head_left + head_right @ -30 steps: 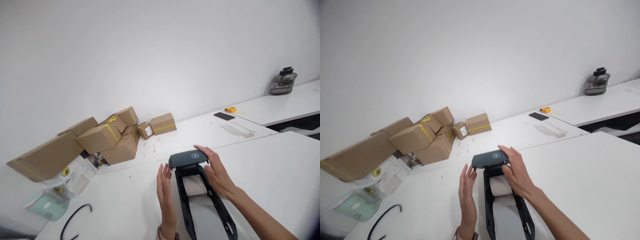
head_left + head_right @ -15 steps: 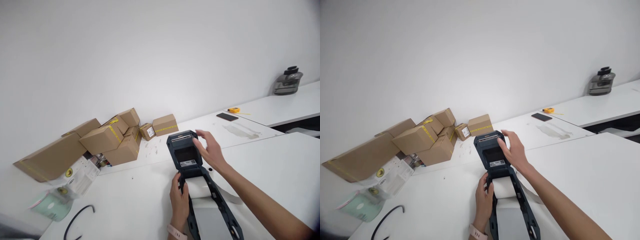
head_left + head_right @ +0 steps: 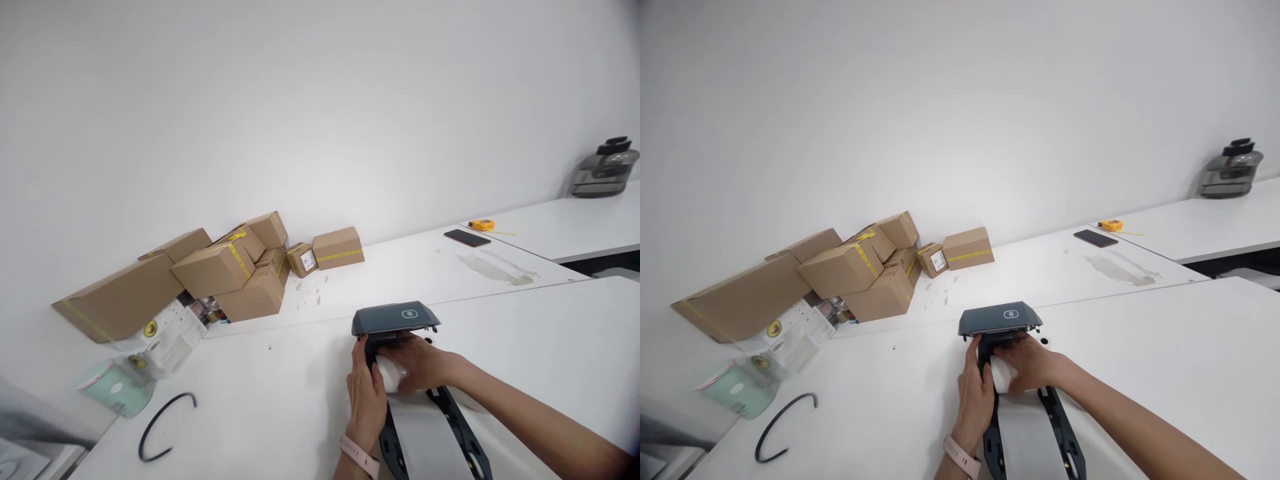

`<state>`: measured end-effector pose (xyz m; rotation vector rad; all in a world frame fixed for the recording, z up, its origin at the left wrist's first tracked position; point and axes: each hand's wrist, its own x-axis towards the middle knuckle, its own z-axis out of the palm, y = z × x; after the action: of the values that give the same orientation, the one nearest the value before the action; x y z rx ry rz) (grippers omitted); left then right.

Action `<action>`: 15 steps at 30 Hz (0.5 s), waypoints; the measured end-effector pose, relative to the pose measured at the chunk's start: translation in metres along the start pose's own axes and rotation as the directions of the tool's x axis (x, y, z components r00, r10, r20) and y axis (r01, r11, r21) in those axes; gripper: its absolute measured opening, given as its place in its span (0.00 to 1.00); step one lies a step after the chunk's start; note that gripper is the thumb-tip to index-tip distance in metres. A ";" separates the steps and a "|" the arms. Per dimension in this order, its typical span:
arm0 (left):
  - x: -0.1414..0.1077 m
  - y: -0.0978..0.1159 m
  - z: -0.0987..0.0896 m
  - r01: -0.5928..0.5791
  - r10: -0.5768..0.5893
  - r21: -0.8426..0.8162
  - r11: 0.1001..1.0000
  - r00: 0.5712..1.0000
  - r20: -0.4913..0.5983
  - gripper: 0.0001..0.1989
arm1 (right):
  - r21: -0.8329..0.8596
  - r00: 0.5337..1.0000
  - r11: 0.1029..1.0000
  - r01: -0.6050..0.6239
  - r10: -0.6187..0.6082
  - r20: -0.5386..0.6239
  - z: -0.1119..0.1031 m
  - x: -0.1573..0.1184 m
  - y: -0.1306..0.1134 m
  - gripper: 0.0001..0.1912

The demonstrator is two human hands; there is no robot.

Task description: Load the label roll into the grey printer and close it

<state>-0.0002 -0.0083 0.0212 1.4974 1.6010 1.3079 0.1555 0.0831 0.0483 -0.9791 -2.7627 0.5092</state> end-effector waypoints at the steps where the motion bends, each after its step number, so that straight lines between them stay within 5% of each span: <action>1: 0.001 0.001 -0.001 -0.003 0.003 0.008 1.000 1.000 0.006 0.28 | -0.014 1.000 1.000 0.002 -0.002 0.016 -0.001 0.003 0.001 0.31; 15: 0.057 0.014 -0.021 -0.112 0.044 0.342 0.933 0.978 0.203 0.28 | -0.133 0.976 0.990 -0.046 0.073 0.203 -0.002 0.008 0.002 0.37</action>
<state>-0.0254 0.0396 0.0531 1.8573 1.7255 0.9117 0.1510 0.0902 0.0501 -1.0981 -2.9917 0.4738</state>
